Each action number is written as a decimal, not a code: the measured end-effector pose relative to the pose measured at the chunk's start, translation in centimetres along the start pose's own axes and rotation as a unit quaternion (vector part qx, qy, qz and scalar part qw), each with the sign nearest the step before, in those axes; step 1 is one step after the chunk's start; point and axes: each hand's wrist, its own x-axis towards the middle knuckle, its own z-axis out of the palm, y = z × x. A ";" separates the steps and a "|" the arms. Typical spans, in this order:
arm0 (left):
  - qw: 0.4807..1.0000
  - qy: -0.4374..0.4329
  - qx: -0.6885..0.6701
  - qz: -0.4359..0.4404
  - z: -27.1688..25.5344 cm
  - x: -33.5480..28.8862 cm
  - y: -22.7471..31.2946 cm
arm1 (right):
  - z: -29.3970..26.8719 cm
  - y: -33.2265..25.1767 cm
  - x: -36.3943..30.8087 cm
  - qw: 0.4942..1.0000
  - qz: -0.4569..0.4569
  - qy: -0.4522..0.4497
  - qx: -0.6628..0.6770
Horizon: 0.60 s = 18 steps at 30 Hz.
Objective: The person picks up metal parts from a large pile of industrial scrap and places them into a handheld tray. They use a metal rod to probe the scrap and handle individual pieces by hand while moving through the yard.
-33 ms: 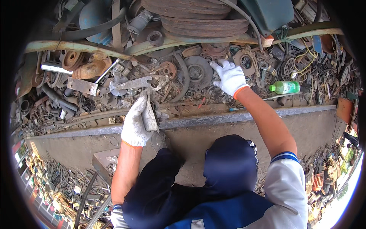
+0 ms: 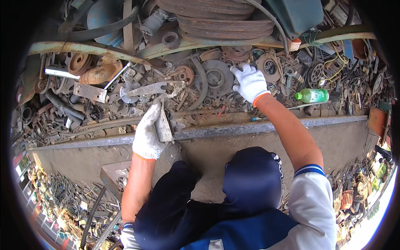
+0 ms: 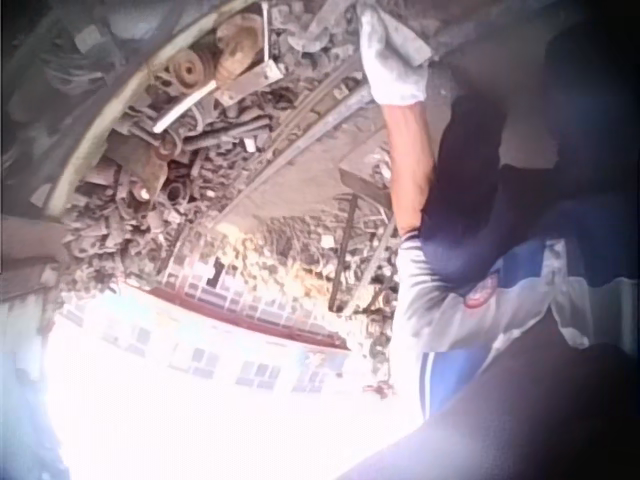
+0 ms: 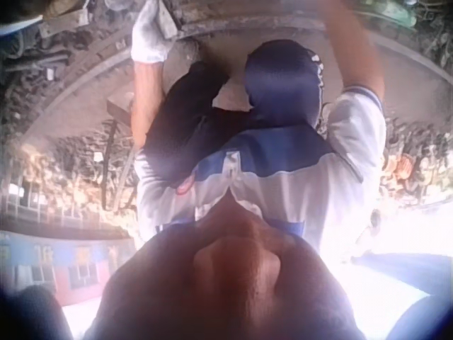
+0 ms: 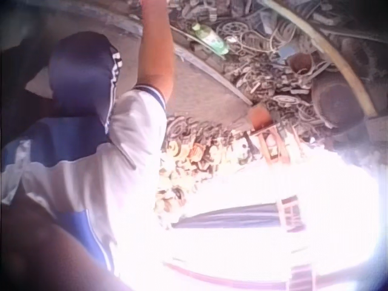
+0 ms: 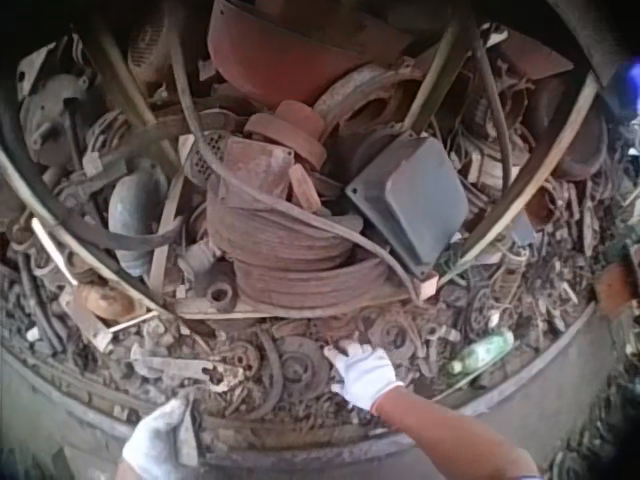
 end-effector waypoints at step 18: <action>0.990 -0.016 -0.075 0.121 -5.4 -1.2 4.0 | -7.4 -1.7 -1.4 0.966 0.034 0.100 0.237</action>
